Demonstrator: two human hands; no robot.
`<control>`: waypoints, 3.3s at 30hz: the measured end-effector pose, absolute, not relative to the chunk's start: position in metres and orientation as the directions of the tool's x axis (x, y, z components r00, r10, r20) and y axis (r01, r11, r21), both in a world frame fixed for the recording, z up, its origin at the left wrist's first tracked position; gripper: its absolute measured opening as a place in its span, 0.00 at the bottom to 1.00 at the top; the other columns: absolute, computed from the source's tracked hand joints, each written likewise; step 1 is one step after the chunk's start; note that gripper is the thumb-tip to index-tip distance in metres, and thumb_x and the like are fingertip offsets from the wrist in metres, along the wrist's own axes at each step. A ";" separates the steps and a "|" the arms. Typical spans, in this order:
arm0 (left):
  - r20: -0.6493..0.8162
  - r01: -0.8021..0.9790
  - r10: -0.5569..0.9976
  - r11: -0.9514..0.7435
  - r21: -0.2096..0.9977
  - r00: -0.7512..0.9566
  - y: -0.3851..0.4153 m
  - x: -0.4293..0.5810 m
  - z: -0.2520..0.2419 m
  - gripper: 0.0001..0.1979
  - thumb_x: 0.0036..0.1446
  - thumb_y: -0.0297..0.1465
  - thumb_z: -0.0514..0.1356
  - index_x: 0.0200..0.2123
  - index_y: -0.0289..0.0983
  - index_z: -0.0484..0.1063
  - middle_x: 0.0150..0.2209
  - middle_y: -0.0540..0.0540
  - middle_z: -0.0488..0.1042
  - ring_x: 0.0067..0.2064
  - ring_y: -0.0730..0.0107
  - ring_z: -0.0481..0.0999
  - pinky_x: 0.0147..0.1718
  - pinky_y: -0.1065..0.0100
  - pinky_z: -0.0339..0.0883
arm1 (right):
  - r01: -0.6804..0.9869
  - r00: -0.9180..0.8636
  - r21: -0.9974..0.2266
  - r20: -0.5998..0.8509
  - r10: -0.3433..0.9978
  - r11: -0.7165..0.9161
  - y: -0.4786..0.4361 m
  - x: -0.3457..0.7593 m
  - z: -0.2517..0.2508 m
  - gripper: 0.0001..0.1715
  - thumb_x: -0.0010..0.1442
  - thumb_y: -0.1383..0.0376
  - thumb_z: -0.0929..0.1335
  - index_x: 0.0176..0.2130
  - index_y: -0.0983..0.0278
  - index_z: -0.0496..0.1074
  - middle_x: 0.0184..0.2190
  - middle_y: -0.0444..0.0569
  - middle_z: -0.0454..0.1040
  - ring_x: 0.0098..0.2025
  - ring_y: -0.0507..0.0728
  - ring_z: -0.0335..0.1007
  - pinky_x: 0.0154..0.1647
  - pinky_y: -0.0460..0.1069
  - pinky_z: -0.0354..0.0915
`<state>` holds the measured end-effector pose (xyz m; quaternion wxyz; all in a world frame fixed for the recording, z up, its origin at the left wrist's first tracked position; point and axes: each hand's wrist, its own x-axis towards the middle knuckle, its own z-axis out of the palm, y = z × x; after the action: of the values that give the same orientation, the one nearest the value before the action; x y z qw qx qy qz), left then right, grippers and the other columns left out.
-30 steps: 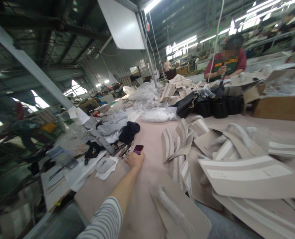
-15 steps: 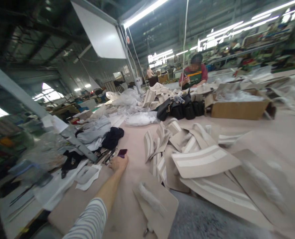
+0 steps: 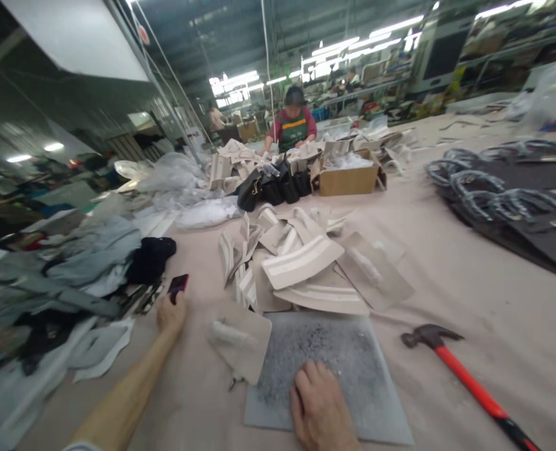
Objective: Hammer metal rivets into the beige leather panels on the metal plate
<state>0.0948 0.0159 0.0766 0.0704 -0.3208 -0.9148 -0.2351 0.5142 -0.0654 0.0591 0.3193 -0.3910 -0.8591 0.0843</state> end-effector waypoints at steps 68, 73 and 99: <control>-0.125 0.878 0.870 0.477 -0.038 -0.478 -0.104 0.309 0.084 0.16 0.64 0.26 0.53 0.53 0.33 0.71 0.49 0.33 0.72 0.53 0.47 0.73 0.46 0.58 0.70 | 0.849 -0.232 -0.488 0.002 0.973 0.203 -0.122 0.626 0.084 0.31 0.69 0.56 0.57 0.62 0.69 0.69 0.31 0.58 0.81 0.32 0.68 0.80 0.33 0.56 0.70; -0.132 0.885 0.886 0.457 0.092 -0.444 -0.111 0.304 0.096 0.16 0.61 0.24 0.55 0.51 0.32 0.72 0.49 0.32 0.74 0.52 0.47 0.75 0.48 0.55 0.69 | 0.870 -0.235 -0.467 -0.105 0.966 0.161 -0.123 0.625 0.096 0.29 0.70 0.60 0.58 0.64 0.70 0.67 0.36 0.59 0.82 0.38 0.68 0.80 0.38 0.56 0.71; -0.083 -0.310 0.981 0.025 0.950 -0.176 -0.043 0.484 0.057 0.24 0.43 0.39 0.74 0.41 0.34 0.74 0.36 0.41 0.83 0.39 0.61 0.83 0.41 0.65 0.75 | 0.761 -0.030 -0.640 0.128 0.991 0.105 -0.084 0.695 0.104 0.27 0.68 0.54 0.58 0.54 0.69 0.72 0.43 0.58 0.77 0.45 0.62 0.74 0.49 0.54 0.68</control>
<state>0.4839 -0.0434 0.0573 -0.5359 -0.3533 -0.4748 -0.6022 0.6945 -0.0838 0.1036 0.2821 -0.6369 -0.6878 0.2043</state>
